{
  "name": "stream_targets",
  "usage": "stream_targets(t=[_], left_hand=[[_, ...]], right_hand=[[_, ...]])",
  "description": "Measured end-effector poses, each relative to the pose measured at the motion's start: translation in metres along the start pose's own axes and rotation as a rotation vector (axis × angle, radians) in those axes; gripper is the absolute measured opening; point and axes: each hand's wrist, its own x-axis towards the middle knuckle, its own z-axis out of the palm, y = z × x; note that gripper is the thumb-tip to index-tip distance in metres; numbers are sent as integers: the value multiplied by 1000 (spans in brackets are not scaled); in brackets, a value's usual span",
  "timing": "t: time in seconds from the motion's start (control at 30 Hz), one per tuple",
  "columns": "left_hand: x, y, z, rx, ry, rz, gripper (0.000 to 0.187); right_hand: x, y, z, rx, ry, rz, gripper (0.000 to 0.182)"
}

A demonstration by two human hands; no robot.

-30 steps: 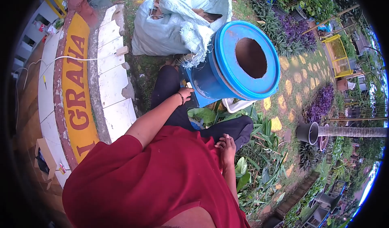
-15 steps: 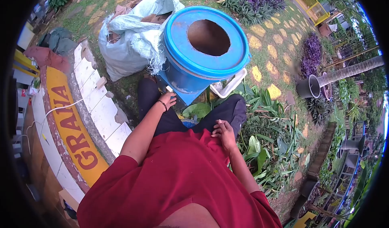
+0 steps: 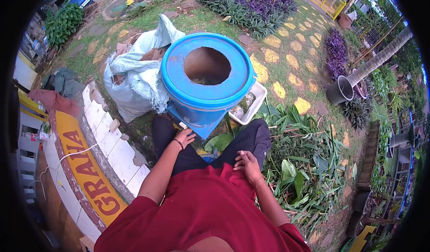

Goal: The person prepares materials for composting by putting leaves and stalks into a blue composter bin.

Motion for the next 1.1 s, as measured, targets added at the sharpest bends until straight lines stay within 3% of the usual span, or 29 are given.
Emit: stream_targets(t=[0.5,0.57,0.7,0.77,0.8,0.83,0.93,1.03,1.1], left_hand=[[-23,6,22,213,14,2,53],[-1,-9,8,239,-3,18,54],[19,-27,-3,542,-148,112,53],[30,-44,-7,842,-127,248,48],[43,-58,-17,1067,-66,379,31],[16,-51,-2,1132,-6,441,32],[-24,-36,24,1387,-298,356,31],[-40,-38,36,1623,-321,413,28],[-62,-36,46,1808,-272,464,25]], right_hand=[[6,-5,-3,101,-41,18,31],[8,-5,-3,105,-42,19,31],[10,-7,-3,82,-39,31,29],[11,-9,-1,63,-42,55,28],[10,-10,-2,75,-25,69,29],[10,-11,-3,75,-40,68,30],[7,-23,-12,155,-97,114,37],[11,-33,-25,195,-100,52,41],[21,-39,-45,189,21,-75,38]])
